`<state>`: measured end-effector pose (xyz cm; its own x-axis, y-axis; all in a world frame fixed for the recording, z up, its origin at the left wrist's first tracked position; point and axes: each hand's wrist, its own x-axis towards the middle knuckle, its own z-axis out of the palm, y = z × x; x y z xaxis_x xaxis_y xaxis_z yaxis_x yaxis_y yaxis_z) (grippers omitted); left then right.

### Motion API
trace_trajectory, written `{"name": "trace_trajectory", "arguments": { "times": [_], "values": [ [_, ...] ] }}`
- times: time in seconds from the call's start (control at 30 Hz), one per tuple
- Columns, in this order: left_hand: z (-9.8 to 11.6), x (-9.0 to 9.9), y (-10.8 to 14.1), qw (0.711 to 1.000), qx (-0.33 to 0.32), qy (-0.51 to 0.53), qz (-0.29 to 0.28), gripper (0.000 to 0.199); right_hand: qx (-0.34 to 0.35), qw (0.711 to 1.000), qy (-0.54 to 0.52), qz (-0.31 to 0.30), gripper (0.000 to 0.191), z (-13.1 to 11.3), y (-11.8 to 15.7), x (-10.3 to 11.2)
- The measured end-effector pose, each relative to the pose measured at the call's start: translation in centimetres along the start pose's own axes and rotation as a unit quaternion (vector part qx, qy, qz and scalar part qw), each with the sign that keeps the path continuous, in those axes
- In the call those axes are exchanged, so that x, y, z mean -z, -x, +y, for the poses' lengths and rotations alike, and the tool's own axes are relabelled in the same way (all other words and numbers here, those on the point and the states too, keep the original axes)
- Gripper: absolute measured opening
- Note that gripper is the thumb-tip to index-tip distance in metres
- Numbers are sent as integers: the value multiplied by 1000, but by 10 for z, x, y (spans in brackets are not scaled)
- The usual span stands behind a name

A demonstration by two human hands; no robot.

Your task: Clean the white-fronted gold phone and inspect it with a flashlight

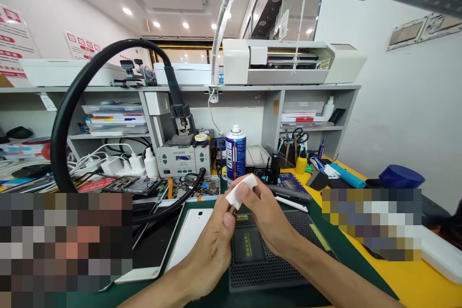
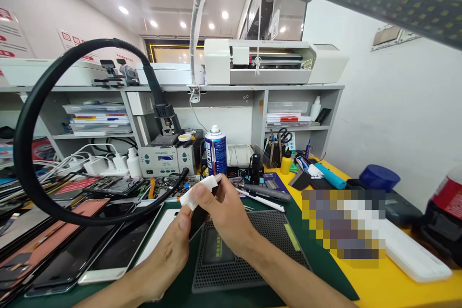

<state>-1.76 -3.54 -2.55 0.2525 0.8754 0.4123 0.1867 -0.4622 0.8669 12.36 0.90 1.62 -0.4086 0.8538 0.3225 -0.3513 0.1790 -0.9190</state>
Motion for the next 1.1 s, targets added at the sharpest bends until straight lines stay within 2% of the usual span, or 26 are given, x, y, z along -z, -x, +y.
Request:
{"name": "trace_trajectory", "arguments": {
  "times": [0.13, 0.53, 0.73, 0.97, 1.1],
  "values": [
    [-3, -1, -1, 1000, -1, -2, -2, 56, -35, 998, -50, -8, 47, -5, 2, 0],
    [-5, 1, -4, 999, -5, -50, 16, 55, -67, 988, -138, -5, 33, -4, -3, 3],
    [-11, 3, -5, 999, -14, -39, 27, 56, -91, 989, -112, 12, 42, -8, -6, 7],
    [4, 1, -13, 997, 31, 38, 55, 54, -100, 990, -102, -20, 54, -7, -8, 13],
    [9, 4, -16, 981, 141, 127, 49, 63, -111, 985, -109, -74, 60, -5, -8, 16]
  ]
}}
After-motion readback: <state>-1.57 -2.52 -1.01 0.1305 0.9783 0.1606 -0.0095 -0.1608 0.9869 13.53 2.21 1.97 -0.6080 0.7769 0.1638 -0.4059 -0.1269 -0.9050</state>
